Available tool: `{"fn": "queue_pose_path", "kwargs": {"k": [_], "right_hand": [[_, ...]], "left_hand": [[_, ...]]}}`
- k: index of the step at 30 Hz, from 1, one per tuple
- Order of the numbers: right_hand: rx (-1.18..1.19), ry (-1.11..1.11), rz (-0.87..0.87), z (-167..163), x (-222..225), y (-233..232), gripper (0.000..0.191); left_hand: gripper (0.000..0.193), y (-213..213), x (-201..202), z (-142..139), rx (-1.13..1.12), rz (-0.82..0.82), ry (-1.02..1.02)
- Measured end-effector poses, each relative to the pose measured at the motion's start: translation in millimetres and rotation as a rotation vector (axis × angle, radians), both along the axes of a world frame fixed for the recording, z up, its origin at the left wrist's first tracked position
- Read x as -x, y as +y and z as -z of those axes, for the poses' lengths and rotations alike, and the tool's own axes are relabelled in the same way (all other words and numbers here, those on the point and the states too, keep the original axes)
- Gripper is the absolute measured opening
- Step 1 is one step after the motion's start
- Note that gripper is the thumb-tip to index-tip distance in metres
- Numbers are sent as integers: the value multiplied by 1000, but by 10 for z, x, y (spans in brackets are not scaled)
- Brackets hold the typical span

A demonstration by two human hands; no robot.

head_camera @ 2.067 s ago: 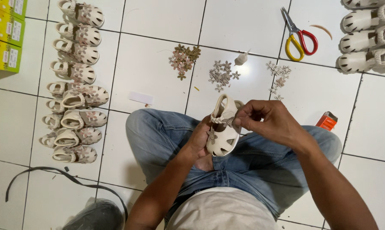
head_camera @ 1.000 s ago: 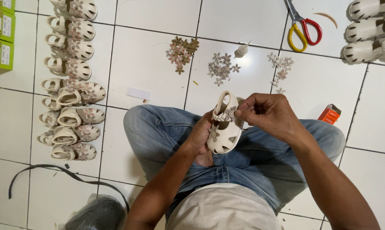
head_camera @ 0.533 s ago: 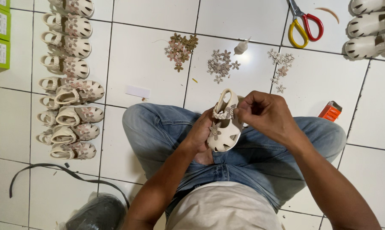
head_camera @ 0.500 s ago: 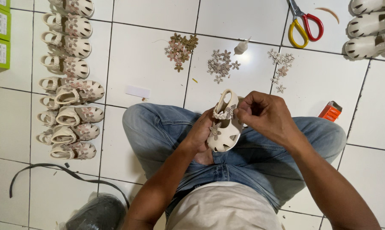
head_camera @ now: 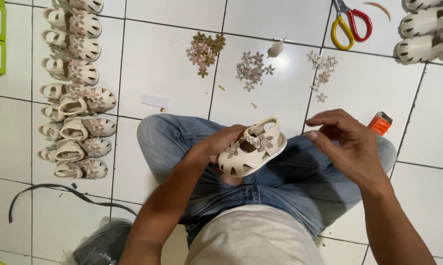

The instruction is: The person sits on the floor and decorates small white shoes by applying glue and attaching flower-shaped embellishments. They pick up a shoe, apply glue with a tube, place a flower, and repeat the process on multiple shoes, arranging finished ones in a row.

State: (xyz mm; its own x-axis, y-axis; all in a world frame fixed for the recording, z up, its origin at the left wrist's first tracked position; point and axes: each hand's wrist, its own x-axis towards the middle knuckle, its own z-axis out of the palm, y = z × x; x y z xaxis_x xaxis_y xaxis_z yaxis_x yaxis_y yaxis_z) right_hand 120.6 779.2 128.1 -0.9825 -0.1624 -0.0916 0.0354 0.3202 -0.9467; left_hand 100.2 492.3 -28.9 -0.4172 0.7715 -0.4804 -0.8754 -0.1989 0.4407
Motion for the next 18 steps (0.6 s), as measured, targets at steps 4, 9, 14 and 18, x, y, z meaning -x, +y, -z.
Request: {"fn": "queue_pose_path", "kwargs": {"k": [4, 9, 14, 18], "right_hand": [[-68, 16, -181, -223, 3, -121, 40], [-238, -231, -463, -460, 196, -331, 47], [-380, -569, -537, -427, 307, -402, 47], [-323, -540, -528, -150, 211, -435, 35]], "left_hand": [[49, 86, 125, -192, 44, 186, 70], [54, 159, 203, -430, 131, 332, 146], [55, 181, 271, -429, 183, 393, 200], [55, 161, 301, -369, 259, 514, 286]]}}
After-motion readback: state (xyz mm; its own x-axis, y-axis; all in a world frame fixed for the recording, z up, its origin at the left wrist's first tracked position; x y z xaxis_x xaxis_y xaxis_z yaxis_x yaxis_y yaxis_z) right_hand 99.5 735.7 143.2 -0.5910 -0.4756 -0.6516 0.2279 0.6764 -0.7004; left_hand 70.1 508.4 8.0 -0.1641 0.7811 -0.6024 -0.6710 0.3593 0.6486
